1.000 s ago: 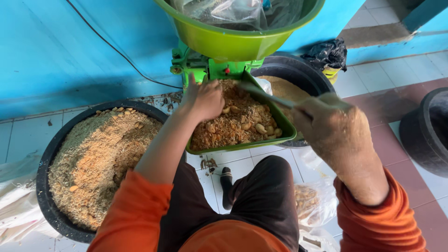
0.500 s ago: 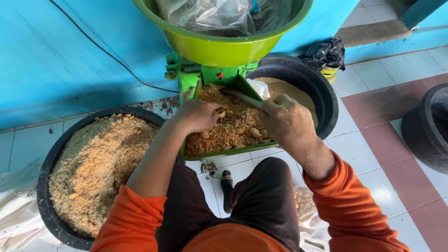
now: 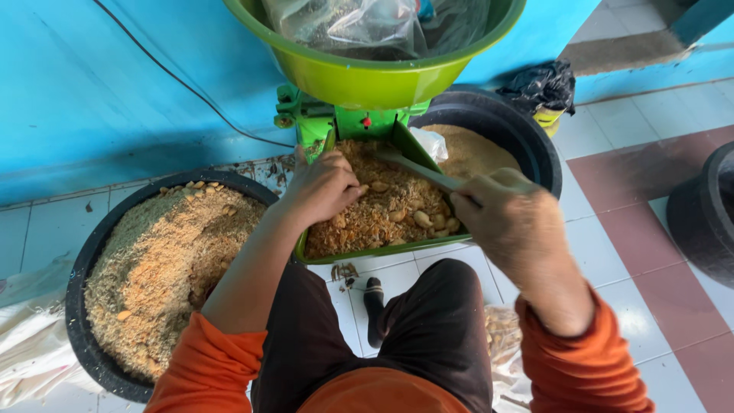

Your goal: The person sits on the floor operating a green grinding machine, feeding peanuts into the hopper and using a scoop to move freshly ground material from the discharge tray into a large black basin. They use a red bowl to scoop and transfer ground material and stir the accumulated flour in the basin.

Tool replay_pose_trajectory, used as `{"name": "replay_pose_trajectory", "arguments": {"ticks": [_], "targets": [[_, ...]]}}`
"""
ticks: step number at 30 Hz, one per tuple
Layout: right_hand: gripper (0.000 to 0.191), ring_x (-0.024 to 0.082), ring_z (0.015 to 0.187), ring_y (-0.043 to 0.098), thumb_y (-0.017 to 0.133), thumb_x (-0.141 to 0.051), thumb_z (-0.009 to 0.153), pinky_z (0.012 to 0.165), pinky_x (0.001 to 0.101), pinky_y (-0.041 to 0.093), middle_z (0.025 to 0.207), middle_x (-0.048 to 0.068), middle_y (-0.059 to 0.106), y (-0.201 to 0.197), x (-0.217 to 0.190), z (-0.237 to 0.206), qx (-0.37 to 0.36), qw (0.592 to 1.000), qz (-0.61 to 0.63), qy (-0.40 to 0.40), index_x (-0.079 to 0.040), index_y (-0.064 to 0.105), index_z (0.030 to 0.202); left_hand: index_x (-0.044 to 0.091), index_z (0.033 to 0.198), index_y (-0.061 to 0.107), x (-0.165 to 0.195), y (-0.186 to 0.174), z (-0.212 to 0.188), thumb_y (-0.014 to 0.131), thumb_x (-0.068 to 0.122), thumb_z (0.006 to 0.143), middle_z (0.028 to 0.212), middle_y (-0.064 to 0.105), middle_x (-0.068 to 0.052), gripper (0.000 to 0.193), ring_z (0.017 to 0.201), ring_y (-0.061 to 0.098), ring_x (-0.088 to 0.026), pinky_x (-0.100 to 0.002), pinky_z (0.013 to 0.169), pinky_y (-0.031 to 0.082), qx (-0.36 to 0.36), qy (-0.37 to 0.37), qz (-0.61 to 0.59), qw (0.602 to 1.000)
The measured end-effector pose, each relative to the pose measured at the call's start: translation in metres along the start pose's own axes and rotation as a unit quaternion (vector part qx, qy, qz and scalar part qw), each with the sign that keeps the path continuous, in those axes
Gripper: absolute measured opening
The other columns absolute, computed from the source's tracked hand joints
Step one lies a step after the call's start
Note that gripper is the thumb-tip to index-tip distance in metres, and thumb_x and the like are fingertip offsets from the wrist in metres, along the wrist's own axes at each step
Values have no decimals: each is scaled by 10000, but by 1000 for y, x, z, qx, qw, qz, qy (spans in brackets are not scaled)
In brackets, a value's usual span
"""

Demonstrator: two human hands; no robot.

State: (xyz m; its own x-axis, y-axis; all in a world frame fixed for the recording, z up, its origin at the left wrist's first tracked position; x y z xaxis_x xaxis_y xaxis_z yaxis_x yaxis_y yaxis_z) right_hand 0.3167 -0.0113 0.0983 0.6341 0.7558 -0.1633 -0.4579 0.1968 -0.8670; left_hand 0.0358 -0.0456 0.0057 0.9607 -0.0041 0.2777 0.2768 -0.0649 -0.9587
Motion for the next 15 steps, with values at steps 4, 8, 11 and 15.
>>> {"name": "replay_pose_trajectory", "arguments": {"ticks": [4,8,11,15], "targets": [[162,191,558,640,763,-258,929,462,355,518,736,45,653,5,-2,-3,-23,999,-25,-42,-116,749,851,139,880,781,0,-1,3,670,335,936,1130,643,18,232,1305,503,-199,-838,1119,137,-11,7,-10,1000],[124,226,572,645,753,-234,911,480,363,531,762,66,633,37,-11,4,5,997,-55,-59,-120,733,867,68,789,719,-4,6,9,587,303,1043,1101,640,-56,370,1306,496,-246,-804,1155,128,-15,-15,40,999],[148,234,602,663,738,-275,919,512,381,544,753,64,625,22,-9,-3,-9,999,-40,-30,-138,722,865,61,901,684,-14,11,18,576,221,1034,1075,659,-102,234,1191,552,-273,-775,1107,218,54,-22,85,995],[129,238,663,680,739,-240,936,541,380,562,813,70,644,31,-23,10,0,998,-14,-66,-118,717,899,63,1025,701,-28,18,37,626,79,913,974,701,-119,136,1003,613,-258,-644,1013,344,145,-25,173,974]]}}
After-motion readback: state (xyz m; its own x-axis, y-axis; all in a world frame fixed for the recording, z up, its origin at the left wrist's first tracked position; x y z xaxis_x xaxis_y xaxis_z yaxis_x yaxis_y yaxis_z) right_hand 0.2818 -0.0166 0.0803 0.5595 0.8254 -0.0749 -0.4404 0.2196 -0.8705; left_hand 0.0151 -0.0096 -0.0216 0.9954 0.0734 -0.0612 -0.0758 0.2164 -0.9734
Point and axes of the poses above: each hand's wrist, its own z-axis towards the middle knuckle, its own y-axis out of the palm, x = y × z, the point moved 1 cm from there along z, towards the middle knuckle
